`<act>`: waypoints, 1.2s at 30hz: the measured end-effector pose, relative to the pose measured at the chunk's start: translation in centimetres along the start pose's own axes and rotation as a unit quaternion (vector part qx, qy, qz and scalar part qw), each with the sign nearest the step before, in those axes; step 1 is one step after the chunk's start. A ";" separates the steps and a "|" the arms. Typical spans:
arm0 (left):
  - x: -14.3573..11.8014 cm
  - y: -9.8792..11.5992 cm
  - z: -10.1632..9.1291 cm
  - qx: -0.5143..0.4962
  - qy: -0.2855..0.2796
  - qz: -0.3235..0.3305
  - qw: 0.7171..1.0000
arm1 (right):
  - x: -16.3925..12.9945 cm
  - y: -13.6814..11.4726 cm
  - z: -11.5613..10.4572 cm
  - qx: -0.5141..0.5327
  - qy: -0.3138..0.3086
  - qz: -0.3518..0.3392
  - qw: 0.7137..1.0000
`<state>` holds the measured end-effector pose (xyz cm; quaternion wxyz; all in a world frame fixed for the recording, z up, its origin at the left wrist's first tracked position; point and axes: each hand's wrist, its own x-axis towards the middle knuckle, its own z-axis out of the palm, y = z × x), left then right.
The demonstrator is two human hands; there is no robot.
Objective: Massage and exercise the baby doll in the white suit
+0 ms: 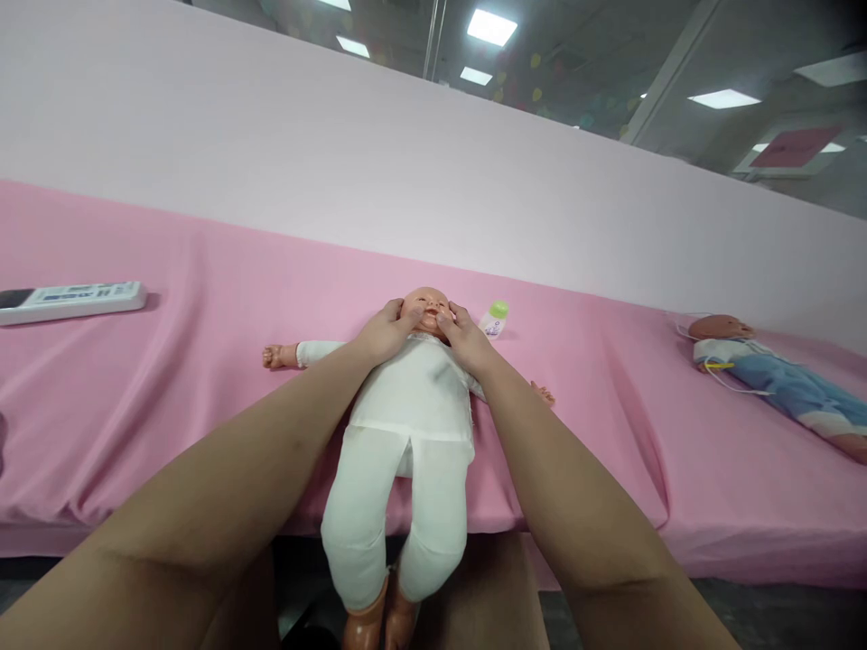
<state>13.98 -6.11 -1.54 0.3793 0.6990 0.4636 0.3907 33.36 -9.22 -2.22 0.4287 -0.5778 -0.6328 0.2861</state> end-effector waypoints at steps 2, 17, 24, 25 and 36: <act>0.0 0.0 0.0 -0.003 0.000 0.001 1.000 | 0.0 0.0 0.0 0.002 0.002 0.002 1.000; 0.0 0.0 0.0 0.006 0.001 0.003 1.000 | 0.1 -0.2 0.1 -0.014 0.014 0.010 1.000; 0.0 0.0 0.0 0.003 -0.002 0.008 1.000 | -0.1 -0.5 0.1 -0.014 0.013 0.014 1.000; 0.0 0.0 0.0 0.003 -0.002 0.008 1.000 | -0.1 -0.5 0.1 -0.014 0.013 0.015 1.000; 0.0 0.0 0.0 0.006 -0.001 0.007 1.000 | -0.2 -0.7 0.1 -0.014 0.011 0.019 1.000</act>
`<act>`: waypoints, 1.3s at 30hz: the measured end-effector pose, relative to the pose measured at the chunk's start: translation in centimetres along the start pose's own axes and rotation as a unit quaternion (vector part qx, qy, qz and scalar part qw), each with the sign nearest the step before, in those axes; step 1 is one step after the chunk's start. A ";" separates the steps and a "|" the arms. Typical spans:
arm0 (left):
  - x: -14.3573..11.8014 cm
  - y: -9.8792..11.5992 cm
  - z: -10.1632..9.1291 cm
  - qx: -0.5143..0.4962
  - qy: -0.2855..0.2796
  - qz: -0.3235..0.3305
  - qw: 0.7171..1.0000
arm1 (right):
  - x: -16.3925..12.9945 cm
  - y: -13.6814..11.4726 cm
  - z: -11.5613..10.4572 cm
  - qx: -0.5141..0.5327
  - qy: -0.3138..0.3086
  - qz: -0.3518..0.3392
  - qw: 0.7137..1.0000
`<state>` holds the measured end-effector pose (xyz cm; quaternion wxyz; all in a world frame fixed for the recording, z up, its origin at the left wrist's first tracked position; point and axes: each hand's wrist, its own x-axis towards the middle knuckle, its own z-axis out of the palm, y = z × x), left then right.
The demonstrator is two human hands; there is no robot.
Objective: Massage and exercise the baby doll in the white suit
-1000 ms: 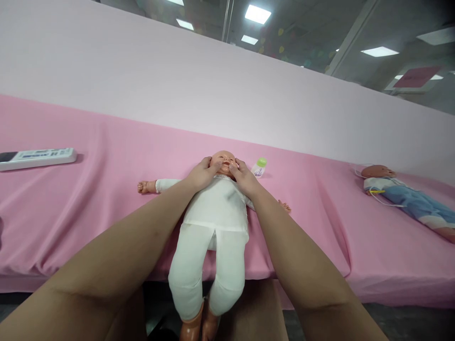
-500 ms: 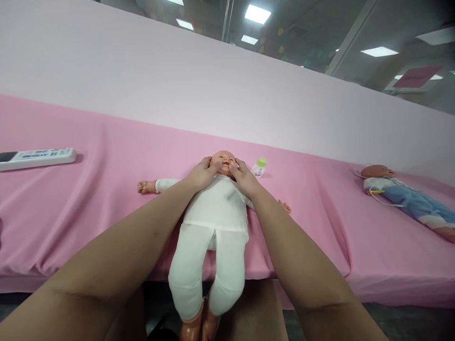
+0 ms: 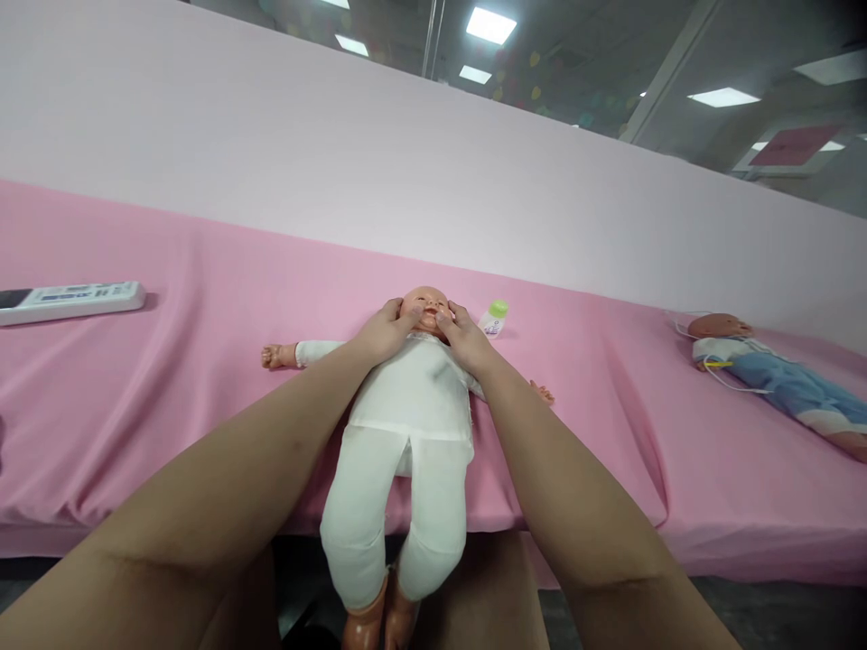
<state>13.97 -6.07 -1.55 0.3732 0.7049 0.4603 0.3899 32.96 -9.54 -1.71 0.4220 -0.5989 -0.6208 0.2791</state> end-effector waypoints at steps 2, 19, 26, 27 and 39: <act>0.0 0.0 0.0 0.002 0.000 -0.001 1.000 | 0.0 0.1 0.0 0.001 0.000 -0.002 1.000; -0.2 0.2 0.0 0.000 0.000 -0.004 1.000 | -0.1 -0.4 -0.1 -0.008 0.001 0.010 1.000; -0.1 0.1 0.0 -0.001 0.002 -0.004 1.000 | -0.1 -0.2 -0.1 -0.003 0.001 0.002 1.000; -0.1 0.1 0.0 0.000 0.002 -0.004 1.000 | -0.1 -0.1 0.0 -0.002 0.000 0.001 1.000; -0.1 0.1 0.0 -0.002 0.002 -0.004 1.000 | 0.1 0.1 0.0 0.001 0.000 -0.001 1.000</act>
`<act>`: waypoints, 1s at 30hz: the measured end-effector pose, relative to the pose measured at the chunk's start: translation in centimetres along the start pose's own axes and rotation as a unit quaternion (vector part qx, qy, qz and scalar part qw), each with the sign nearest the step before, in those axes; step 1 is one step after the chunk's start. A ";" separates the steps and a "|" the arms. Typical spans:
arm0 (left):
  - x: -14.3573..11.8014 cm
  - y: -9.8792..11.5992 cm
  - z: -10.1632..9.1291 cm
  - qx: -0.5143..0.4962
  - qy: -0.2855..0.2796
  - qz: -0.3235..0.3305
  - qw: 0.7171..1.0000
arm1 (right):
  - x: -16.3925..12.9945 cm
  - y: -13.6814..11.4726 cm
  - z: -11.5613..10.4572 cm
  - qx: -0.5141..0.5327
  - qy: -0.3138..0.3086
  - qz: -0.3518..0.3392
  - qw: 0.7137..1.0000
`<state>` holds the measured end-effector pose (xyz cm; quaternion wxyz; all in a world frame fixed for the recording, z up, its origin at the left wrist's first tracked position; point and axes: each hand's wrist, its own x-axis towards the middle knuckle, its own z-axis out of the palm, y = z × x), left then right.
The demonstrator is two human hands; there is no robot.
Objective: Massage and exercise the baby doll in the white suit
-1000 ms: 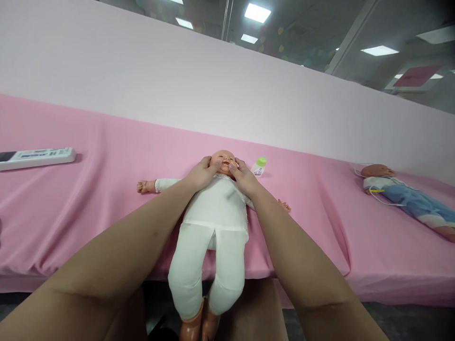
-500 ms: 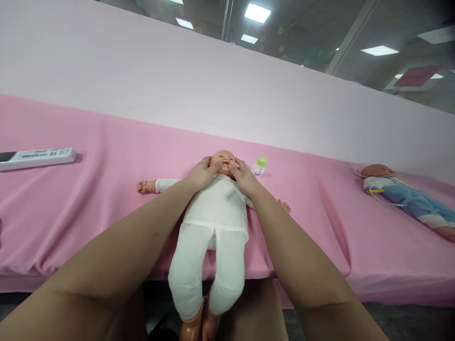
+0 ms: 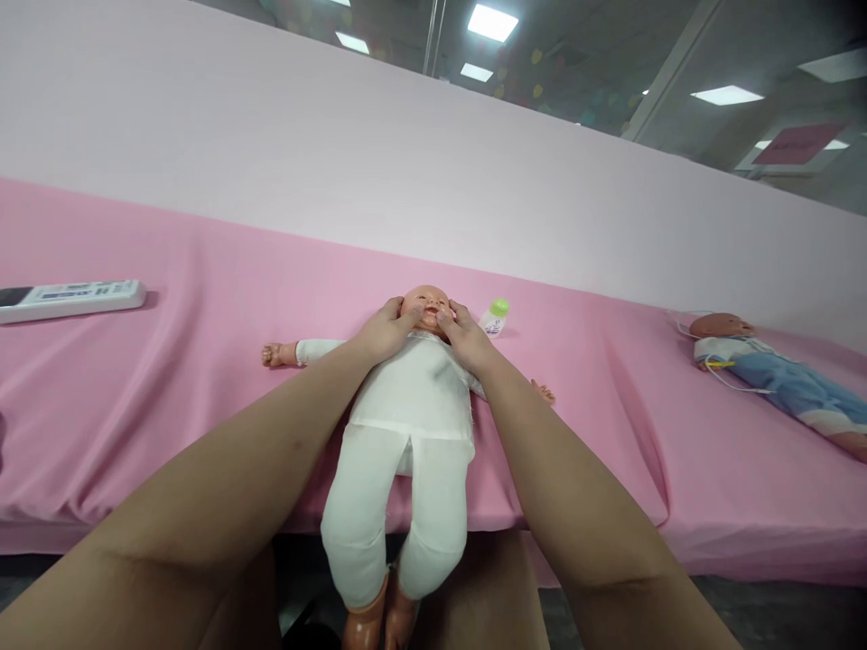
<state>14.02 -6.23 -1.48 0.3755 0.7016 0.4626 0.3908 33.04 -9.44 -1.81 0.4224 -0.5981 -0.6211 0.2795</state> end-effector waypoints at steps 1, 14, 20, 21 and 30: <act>0.0 0.0 0.0 0.000 0.000 0.000 1.000 | 0.0 0.0 0.0 0.000 0.000 0.000 1.000; 0.0 0.2 0.0 0.010 0.001 0.002 1.000 | -0.2 -0.3 -0.1 -0.009 0.000 0.005 1.000; -0.1 0.4 0.0 0.013 0.000 0.004 1.000 | 0.0 -0.1 -0.1 -0.011 0.002 0.005 1.000; -0.2 0.4 0.0 0.015 0.002 0.004 1.000 | 0.0 -0.1 0.0 -0.009 0.002 0.002 1.000; 0.0 0.1 0.1 0.022 0.006 0.014 1.000 | -0.1 -0.3 0.0 -0.001 0.003 -0.006 1.000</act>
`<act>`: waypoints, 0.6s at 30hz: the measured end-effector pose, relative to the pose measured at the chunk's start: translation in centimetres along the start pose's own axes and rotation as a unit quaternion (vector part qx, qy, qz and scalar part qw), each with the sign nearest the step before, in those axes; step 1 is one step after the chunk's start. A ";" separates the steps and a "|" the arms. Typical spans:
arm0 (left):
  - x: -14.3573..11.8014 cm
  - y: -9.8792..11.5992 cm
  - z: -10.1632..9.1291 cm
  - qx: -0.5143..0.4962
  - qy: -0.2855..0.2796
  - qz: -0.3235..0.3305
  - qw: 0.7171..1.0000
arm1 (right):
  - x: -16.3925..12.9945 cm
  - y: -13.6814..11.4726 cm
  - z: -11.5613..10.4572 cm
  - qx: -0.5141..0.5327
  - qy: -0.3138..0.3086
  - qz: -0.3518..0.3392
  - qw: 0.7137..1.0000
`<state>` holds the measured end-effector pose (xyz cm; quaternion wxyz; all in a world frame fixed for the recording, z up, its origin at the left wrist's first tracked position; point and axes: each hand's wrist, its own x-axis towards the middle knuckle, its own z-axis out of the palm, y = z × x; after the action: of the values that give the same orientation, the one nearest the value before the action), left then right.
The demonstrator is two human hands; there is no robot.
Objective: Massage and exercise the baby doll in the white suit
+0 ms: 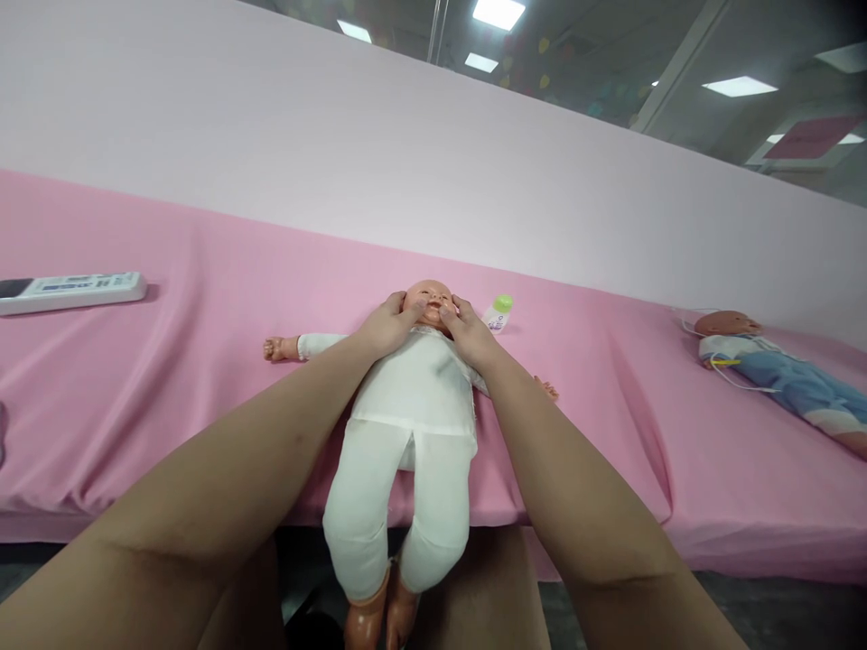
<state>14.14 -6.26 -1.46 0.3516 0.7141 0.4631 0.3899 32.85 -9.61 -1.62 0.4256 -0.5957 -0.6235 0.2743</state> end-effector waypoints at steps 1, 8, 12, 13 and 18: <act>0.0 -0.1 0.0 0.001 0.002 0.002 1.000 | 0.0 -0.1 0.0 -0.004 -0.001 0.004 1.000; 0.3 -0.4 0.2 -0.001 0.001 0.009 1.000 | -0.2 -0.4 -0.2 -0.024 0.004 0.025 0.999; 0.3 -0.3 0.2 0.003 -0.001 0.005 1.000 | -0.2 -0.3 -0.2 -0.024 0.003 0.025 0.999; 0.3 -0.3 0.2 0.002 -0.002 0.004 1.000 | -0.1 -0.2 -0.2 -0.024 0.003 0.020 1.000; 0.2 -0.2 0.1 0.003 -0.002 0.000 1.000 | 0.0 0.0 -0.2 -0.015 0.006 0.008 1.000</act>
<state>14.24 -6.03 -1.63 0.3505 0.7160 0.4636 0.3869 32.98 -9.63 -1.55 0.4179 -0.6083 -0.6207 0.2647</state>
